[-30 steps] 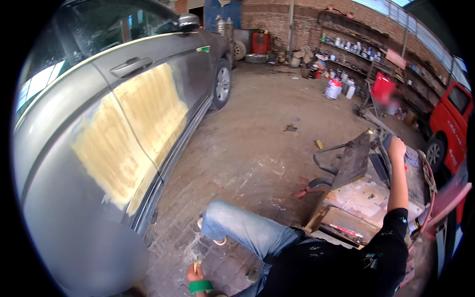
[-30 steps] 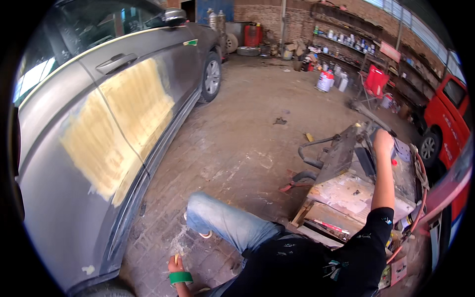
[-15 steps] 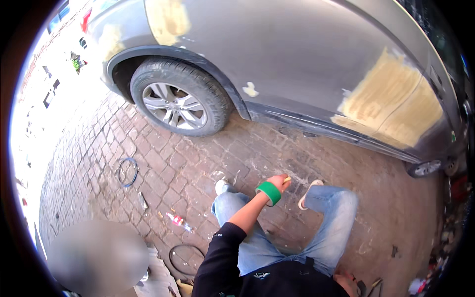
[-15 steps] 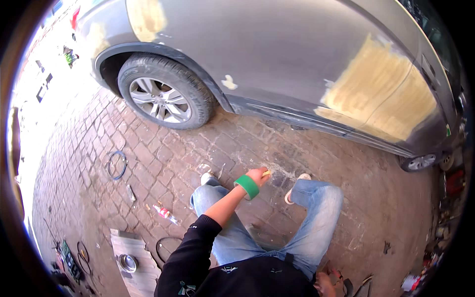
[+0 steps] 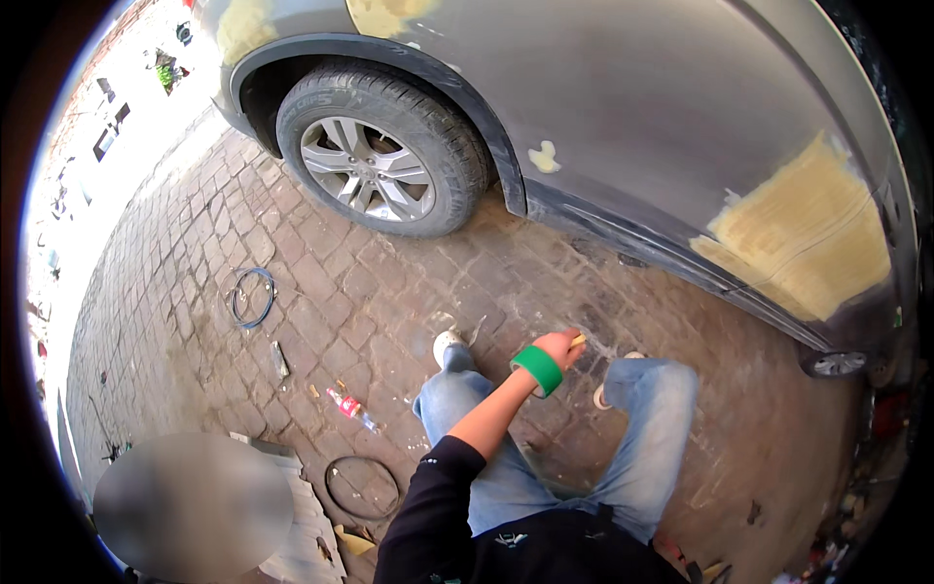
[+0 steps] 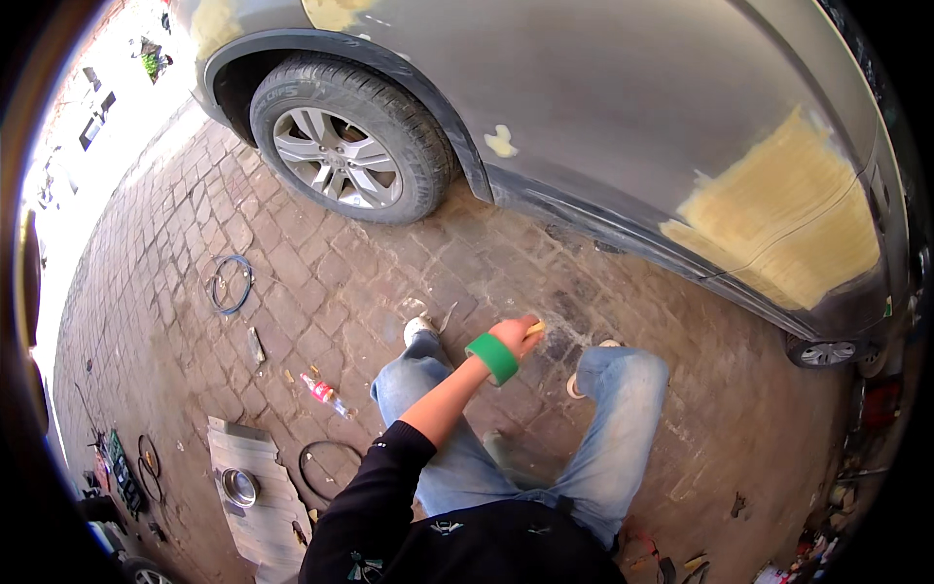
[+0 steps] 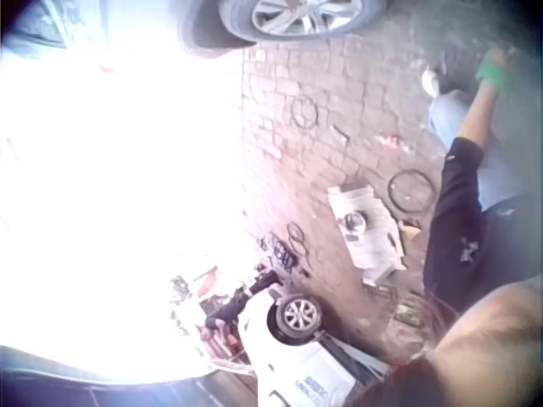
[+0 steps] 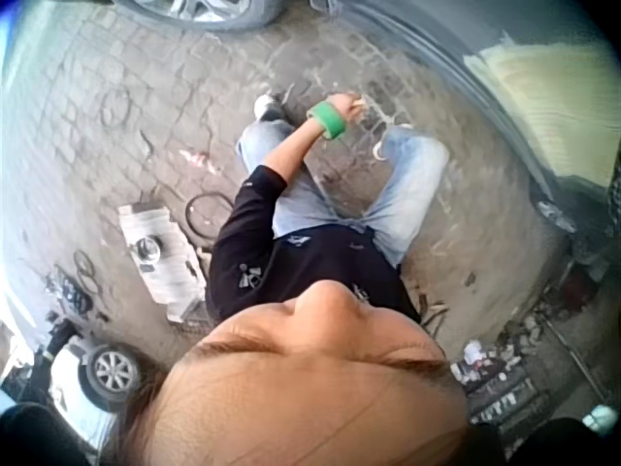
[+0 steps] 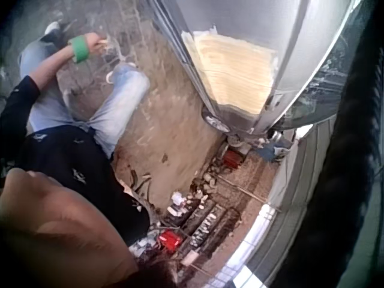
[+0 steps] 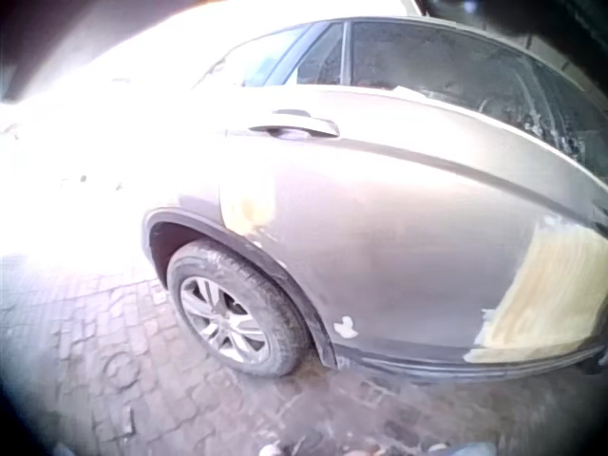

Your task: The person walks to the rear of a grey car and applies masking tape around the taillight. They use a utility knife to cut the tape and trim the edges for a precise fit.

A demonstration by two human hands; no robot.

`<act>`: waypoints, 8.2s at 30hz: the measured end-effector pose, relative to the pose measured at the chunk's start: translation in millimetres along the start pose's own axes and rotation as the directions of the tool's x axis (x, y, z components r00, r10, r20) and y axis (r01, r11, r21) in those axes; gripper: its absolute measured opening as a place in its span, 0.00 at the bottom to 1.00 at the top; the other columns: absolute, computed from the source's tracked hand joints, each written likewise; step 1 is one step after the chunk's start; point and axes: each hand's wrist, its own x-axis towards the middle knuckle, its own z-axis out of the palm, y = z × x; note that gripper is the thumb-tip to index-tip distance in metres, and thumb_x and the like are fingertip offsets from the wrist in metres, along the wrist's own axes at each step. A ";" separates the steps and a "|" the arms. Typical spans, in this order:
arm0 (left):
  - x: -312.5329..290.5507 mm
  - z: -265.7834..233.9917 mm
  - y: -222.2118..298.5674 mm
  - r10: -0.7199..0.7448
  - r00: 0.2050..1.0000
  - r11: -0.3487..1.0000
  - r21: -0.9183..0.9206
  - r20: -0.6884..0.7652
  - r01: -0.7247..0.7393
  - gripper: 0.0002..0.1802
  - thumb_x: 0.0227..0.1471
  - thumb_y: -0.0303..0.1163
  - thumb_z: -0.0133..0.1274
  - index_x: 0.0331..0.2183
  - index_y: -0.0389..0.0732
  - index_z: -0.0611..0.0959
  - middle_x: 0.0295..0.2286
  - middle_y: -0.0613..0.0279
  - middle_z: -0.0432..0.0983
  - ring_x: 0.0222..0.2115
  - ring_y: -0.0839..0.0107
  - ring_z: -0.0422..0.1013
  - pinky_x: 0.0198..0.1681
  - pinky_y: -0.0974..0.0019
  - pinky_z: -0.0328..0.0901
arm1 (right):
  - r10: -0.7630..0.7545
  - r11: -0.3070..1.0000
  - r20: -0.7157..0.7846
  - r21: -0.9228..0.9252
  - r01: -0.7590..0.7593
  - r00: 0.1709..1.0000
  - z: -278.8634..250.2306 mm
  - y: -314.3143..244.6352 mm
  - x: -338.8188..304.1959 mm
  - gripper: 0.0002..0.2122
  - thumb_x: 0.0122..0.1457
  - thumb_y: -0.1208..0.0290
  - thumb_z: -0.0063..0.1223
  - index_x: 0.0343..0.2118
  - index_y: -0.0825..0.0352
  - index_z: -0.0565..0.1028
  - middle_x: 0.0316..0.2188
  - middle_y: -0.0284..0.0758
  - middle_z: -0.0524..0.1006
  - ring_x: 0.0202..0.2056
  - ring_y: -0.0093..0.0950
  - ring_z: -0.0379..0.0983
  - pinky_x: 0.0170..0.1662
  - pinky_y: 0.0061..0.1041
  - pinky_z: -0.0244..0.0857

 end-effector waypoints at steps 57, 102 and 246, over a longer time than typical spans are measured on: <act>-42.5 -150.1 -118.5 -0.411 0.809 0.851 -0.496 -0.421 0.175 0.16 0.54 0.41 0.53 0.34 0.37 0.76 0.20 0.64 0.66 0.22 0.77 0.62 0.25 0.69 0.59 | -0.207 0.729 0.373 -0.557 0.397 0.904 254.2 -283.7 160.6 0.44 0.42 0.31 0.48 0.42 0.80 0.73 0.45 0.56 0.72 0.50 0.42 0.69 0.51 0.33 0.63; -138.7 -268.5 -99.2 0.054 0.633 0.845 -0.302 -0.773 -0.441 0.15 0.55 0.31 0.50 0.43 0.36 0.77 0.44 0.53 0.65 0.44 0.62 0.66 0.49 0.63 0.61 | -0.978 -0.095 -0.206 0.614 0.783 0.043 184.5 -684.7 -241.2 0.14 0.65 0.66 0.39 0.46 0.70 0.70 0.40 0.35 0.75 0.42 0.22 0.70 0.46 0.21 0.65; -159.5 -610.1 -109.0 -0.312 0.379 0.725 -0.477 -0.871 -0.498 0.11 0.50 0.23 0.56 0.38 0.35 0.78 0.31 0.67 0.75 0.32 0.82 0.70 0.37 0.77 0.65 | -0.812 -0.583 -0.059 0.034 0.811 -0.581 224.4 -944.9 -449.8 0.06 0.51 0.76 0.58 0.32 0.69 0.74 0.25 0.37 0.76 0.28 0.32 0.73 0.36 0.28 0.66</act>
